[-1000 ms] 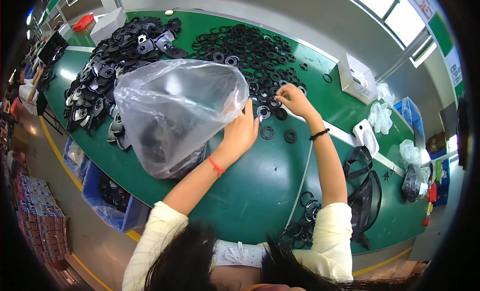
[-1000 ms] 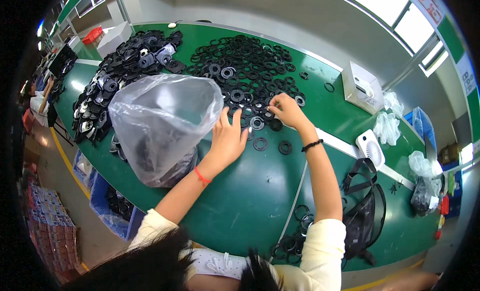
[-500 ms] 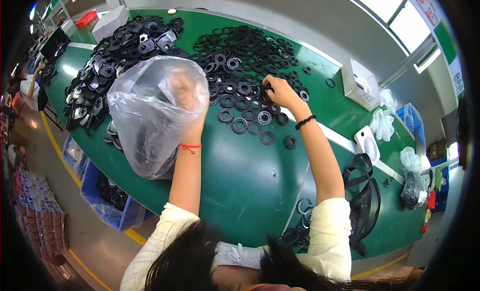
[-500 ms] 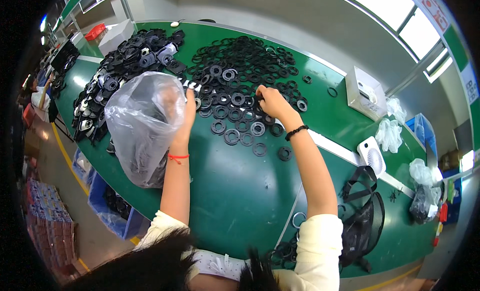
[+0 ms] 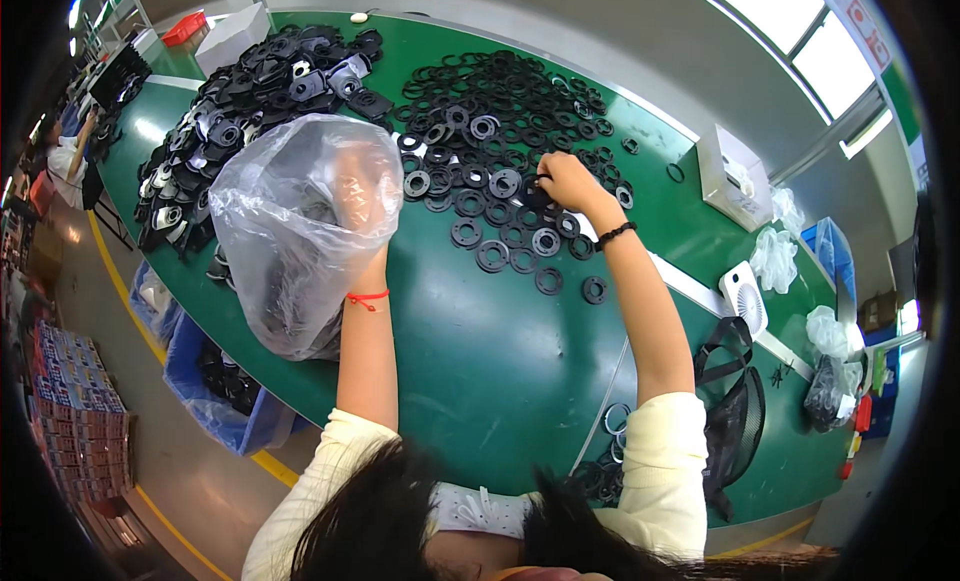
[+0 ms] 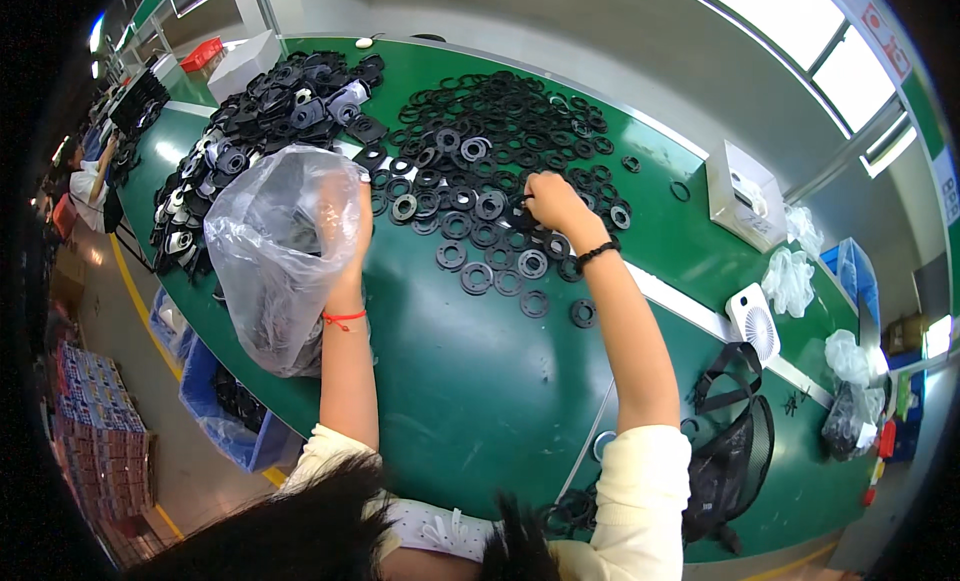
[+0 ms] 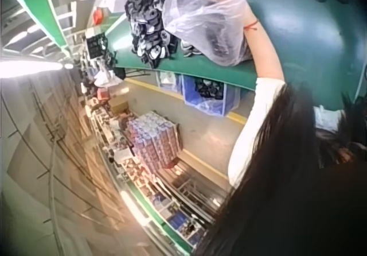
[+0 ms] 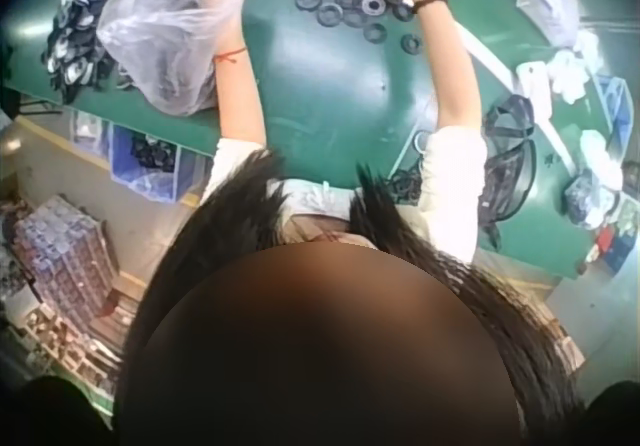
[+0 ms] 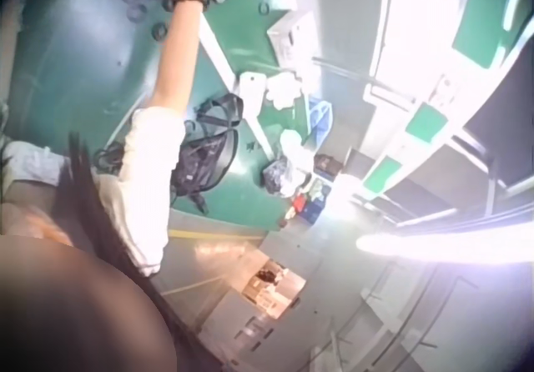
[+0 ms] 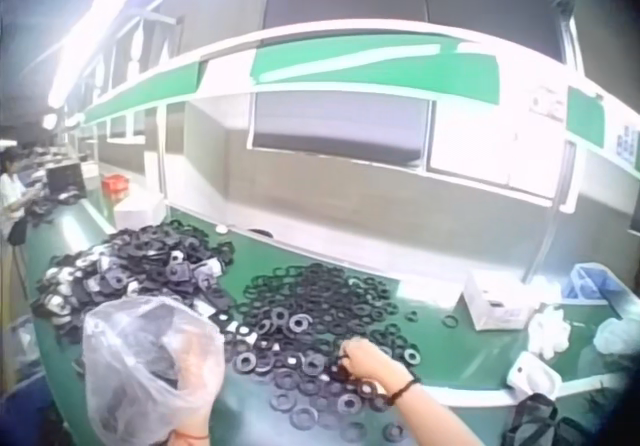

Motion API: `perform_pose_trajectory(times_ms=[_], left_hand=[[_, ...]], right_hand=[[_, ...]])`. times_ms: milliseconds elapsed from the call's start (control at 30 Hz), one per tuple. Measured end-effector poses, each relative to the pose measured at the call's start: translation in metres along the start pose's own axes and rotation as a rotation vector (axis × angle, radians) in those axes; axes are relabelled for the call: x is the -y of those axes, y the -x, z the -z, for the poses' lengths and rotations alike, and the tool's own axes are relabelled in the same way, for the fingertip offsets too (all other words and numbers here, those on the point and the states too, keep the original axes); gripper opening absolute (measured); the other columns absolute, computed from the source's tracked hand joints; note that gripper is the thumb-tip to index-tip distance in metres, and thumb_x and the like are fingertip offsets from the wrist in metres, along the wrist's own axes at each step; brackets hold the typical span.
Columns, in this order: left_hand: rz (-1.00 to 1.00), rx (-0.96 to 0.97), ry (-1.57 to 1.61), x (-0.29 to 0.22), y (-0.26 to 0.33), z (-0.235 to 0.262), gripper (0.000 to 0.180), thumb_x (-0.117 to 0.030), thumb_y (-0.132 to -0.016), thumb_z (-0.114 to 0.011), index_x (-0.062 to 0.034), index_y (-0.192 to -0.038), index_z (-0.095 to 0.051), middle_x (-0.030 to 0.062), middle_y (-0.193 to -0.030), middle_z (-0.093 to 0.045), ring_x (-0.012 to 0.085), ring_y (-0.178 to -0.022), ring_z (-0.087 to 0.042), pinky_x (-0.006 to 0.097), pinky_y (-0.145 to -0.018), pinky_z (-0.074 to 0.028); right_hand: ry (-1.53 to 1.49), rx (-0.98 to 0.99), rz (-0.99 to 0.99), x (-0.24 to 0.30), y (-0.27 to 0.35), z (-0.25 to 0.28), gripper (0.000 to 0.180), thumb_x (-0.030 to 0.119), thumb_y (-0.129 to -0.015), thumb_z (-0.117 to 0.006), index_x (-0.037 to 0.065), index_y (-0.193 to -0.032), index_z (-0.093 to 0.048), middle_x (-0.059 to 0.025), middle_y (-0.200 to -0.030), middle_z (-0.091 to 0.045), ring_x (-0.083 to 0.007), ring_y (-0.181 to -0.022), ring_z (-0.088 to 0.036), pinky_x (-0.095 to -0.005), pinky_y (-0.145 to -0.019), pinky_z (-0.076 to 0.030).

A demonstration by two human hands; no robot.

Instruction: Sorting black plastic rings and placing them into a plastic bag on an assembly line.

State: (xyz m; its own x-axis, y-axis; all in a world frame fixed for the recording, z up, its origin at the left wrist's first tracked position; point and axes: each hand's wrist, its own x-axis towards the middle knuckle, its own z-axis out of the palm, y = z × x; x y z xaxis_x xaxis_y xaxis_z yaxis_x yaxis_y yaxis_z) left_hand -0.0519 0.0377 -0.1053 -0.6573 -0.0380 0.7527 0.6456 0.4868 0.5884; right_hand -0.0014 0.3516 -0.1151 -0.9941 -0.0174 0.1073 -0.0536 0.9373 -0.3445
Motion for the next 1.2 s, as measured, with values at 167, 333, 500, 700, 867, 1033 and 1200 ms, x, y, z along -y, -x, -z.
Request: perform_pose_trajectory(times_ms=[167, 333, 500, 700, 867, 1033, 1200], left_hand=[[0.043, 0.191, 0.136, 0.0, 0.019, -0.044, 0.017, -0.012, -0.085, -0.065, -0.0047, -0.1, -0.062, 0.0127, -0.096, -0.064, 0.0272, -0.09, -0.063, 0.036, -0.079, -0.049], [-0.096, 0.582, 0.041, -0.039, 0.038, -0.087, 0.048, -0.023, -0.077, -0.073, -0.0115, -0.121, -0.058, 0.0072, -0.123, -0.055, 0.0302, -0.116, -0.049, 0.045, -0.095, -0.041], [-0.197, 0.691, -0.06, -0.04, 0.05, -0.114, 0.045, -0.027, -0.078, -0.073, -0.0129, -0.119, -0.061, 0.0058, -0.12, -0.059, 0.0255, -0.113, -0.052, 0.042, -0.093, -0.037], [-0.004, 0.78, 0.213, -0.05, 0.053, -0.094, 0.027, -0.021, -0.096, -0.05, 0.001, -0.096, -0.065, 0.0167, -0.084, -0.068, 0.0317, -0.074, -0.066, 0.042, -0.067, -0.05], [0.36, 0.874, 0.561, -0.05, 0.063, -0.08, 0.028, -0.014, -0.1, -0.044, 0.0077, -0.095, -0.061, 0.0146, -0.084, -0.069, 0.0196, -0.073, -0.072, 0.028, -0.063, -0.055], [0.368, 0.696, 0.409, -0.041, 0.048, -0.072, 0.028, -0.019, -0.099, -0.047, 0.0037, -0.094, -0.061, 0.0112, -0.079, -0.069, 0.0167, -0.069, -0.07, 0.029, -0.063, -0.053], [0.323, 0.483, 0.217, -0.033, 0.035, -0.064, 0.028, -0.028, -0.096, -0.056, -0.001, -0.099, -0.063, 0.0107, -0.073, -0.066, 0.0184, -0.063, -0.062, 0.032, -0.062, -0.048]], right_hand=[[-0.264, -0.118, -0.054, 0.013, 0.018, 0.038, 0.015, 0.006, -0.084, -0.056, -0.001, -0.097, -0.055, -0.0207, -0.085, -0.066, -0.0361, -0.079, -0.066, -0.0409, -0.071, -0.051], [-0.527, -0.108, -0.179, 0.004, 0.042, 0.053, 0.018, 0.001, -0.087, -0.052, 0.001, -0.105, -0.054, -0.0092, -0.087, -0.064, -0.0199, -0.078, -0.064, -0.0355, -0.071, -0.053], [-0.743, 0.02, -0.274, -0.005, 0.071, 0.055, 0.02, -0.004, -0.081, -0.053, 0.006, -0.097, -0.053, -0.0022, -0.086, -0.055, -0.0108, -0.078, -0.051, -0.0239, -0.065, -0.042], [-0.664, 0.051, -0.197, 0.015, 0.087, 0.029, 0.026, 0.005, -0.079, -0.069, 0.007, -0.104, -0.062, -0.003, -0.085, -0.058, -0.0125, -0.08, -0.055, -0.0268, -0.071, -0.046], [-0.346, 0.013, 0.047, 0.039, 0.096, 0.002, 0.034, 0.017, -0.078, -0.077, 0.004, -0.105, -0.061, -0.013, -0.091, -0.062, -0.0252, -0.085, -0.062, -0.0349, -0.074, -0.049], [-0.321, -0.11, -0.051, 0.059, 0.093, -0.026, 0.032, 0.015, -0.08, -0.074, 0.003, -0.107, -0.061, -0.0184, -0.092, -0.059, -0.0313, -0.089, -0.061, -0.0387, -0.076, -0.048], [-0.274, -0.209, -0.061, 0.056, 0.075, -0.023, 0.028, 0.016, -0.08, -0.075, 0.004, -0.102, -0.063, -0.0158, -0.082, -0.062, -0.0317, -0.082, -0.06, -0.0382, -0.072, -0.048]])
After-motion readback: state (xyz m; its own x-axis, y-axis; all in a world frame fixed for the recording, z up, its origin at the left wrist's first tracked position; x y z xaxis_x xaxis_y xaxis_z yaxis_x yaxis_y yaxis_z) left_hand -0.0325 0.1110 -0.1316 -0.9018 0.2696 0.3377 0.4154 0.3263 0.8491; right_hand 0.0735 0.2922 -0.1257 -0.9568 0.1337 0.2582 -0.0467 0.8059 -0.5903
